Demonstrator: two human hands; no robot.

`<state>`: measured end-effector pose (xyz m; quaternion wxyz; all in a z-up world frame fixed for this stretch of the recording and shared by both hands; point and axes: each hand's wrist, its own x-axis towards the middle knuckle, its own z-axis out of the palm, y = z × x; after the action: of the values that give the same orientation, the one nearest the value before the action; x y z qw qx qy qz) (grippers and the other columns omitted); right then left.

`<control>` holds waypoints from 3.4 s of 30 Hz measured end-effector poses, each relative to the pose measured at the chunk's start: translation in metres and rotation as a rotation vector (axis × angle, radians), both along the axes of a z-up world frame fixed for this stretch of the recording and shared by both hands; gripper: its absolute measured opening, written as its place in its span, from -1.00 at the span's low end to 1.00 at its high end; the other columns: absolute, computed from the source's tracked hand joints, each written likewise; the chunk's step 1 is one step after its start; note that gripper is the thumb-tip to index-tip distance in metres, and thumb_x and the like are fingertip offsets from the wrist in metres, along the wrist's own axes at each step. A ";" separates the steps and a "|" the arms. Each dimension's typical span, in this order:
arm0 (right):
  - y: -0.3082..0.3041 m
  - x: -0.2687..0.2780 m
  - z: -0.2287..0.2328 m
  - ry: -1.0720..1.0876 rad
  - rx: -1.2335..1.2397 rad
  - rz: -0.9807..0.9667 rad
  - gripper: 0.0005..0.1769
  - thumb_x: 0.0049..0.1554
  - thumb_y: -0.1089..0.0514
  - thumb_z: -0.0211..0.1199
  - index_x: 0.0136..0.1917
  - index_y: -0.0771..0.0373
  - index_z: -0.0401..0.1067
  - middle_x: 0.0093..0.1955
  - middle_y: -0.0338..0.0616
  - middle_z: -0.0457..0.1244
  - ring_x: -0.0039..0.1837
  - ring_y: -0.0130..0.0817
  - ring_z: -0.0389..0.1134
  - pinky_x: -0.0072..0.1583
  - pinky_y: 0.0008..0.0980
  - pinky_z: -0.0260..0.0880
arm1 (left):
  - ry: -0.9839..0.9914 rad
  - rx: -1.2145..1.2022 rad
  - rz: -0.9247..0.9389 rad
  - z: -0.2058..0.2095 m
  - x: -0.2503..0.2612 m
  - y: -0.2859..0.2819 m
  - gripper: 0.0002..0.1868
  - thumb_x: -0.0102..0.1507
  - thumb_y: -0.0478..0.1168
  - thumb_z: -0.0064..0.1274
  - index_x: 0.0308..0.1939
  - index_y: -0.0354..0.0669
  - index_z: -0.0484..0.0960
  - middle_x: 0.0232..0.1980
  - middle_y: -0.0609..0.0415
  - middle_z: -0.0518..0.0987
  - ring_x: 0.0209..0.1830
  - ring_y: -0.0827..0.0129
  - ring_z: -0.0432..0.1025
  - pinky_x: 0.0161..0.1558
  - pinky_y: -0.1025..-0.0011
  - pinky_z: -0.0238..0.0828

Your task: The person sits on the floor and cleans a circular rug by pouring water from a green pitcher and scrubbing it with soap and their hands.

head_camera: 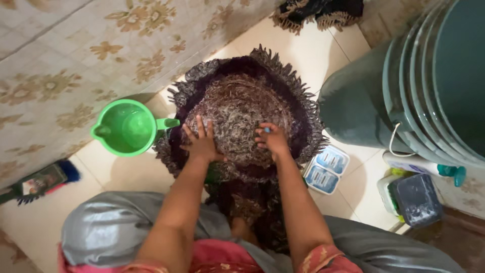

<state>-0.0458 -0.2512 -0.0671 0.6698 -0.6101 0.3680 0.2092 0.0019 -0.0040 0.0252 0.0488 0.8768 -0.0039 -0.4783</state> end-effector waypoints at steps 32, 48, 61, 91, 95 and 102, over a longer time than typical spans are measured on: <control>0.033 0.154 -0.028 -0.636 -1.275 0.366 -0.64 0.18 0.29 0.08 0.23 0.25 0.49 0.20 0.12 0.28 0.22 0.13 0.26 0.28 0.00 0.27 | 0.252 0.156 -0.058 -0.014 0.035 -0.016 0.76 -0.12 0.43 0.44 0.56 0.21 -0.81 0.55 -0.15 -0.97 0.46 -0.58 -0.92 0.30 -0.69 -0.23; -0.010 0.155 -0.029 -0.610 -1.388 0.495 -0.75 0.07 0.30 0.10 0.02 0.29 0.47 0.08 0.21 0.28 0.14 0.20 0.29 0.15 0.04 0.30 | 0.206 0.142 -0.034 -0.016 0.027 -0.012 0.76 -0.14 0.41 0.46 0.58 0.23 -0.78 0.56 -0.12 -0.94 0.47 -0.58 -0.90 0.28 -0.72 -0.24; 0.104 0.085 -0.015 -0.718 -1.122 0.978 -0.65 0.06 0.22 0.08 0.12 0.21 0.45 0.18 0.06 0.27 0.28 0.06 0.24 0.23 0.00 0.31 | 0.144 0.060 0.009 -0.014 0.022 -0.006 0.76 -0.17 0.36 0.50 0.60 0.22 -0.70 0.58 -0.09 -0.92 0.48 -0.54 -0.91 0.22 -0.79 -0.39; -0.034 -0.068 0.182 -0.348 -0.138 -0.391 -0.79 0.11 0.11 0.41 -0.20 0.15 0.40 -0.36 -0.30 0.26 -0.39 -0.50 0.22 -0.37 -0.47 0.20 | -0.282 -0.241 -0.393 -0.076 -0.103 0.025 -0.23 0.04 0.05 0.40 0.21 -0.26 0.50 0.18 -0.23 0.58 0.21 -0.07 0.50 0.23 0.12 0.46; -0.029 -0.088 0.157 -0.285 -0.136 -0.291 -0.76 0.12 0.11 0.42 -0.20 0.21 0.39 -0.35 -0.30 0.26 -0.37 -0.51 0.24 -0.35 -0.48 0.20 | -0.519 -0.296 -0.164 -0.098 -0.117 0.027 -0.73 0.41 -0.23 -0.17 0.02 -0.16 0.65 0.05 -0.24 0.67 0.04 -0.14 0.59 0.08 0.00 0.54; -0.059 -0.117 0.118 -0.180 -0.112 -0.312 -0.88 0.15 0.14 0.33 -0.12 0.20 0.46 -0.30 -0.27 0.31 -0.33 -0.49 0.30 -0.32 -0.47 0.27 | -0.415 -0.165 0.042 -0.082 -0.100 0.045 -0.61 0.30 -0.03 -0.02 0.08 -0.16 0.66 0.11 -0.24 0.62 0.13 -0.10 0.54 0.14 0.04 0.51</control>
<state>-0.1627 -0.3101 0.0512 0.6892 -0.5982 0.4080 0.0266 -0.0980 0.0408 -0.0567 0.1284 0.9493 -0.0348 -0.2848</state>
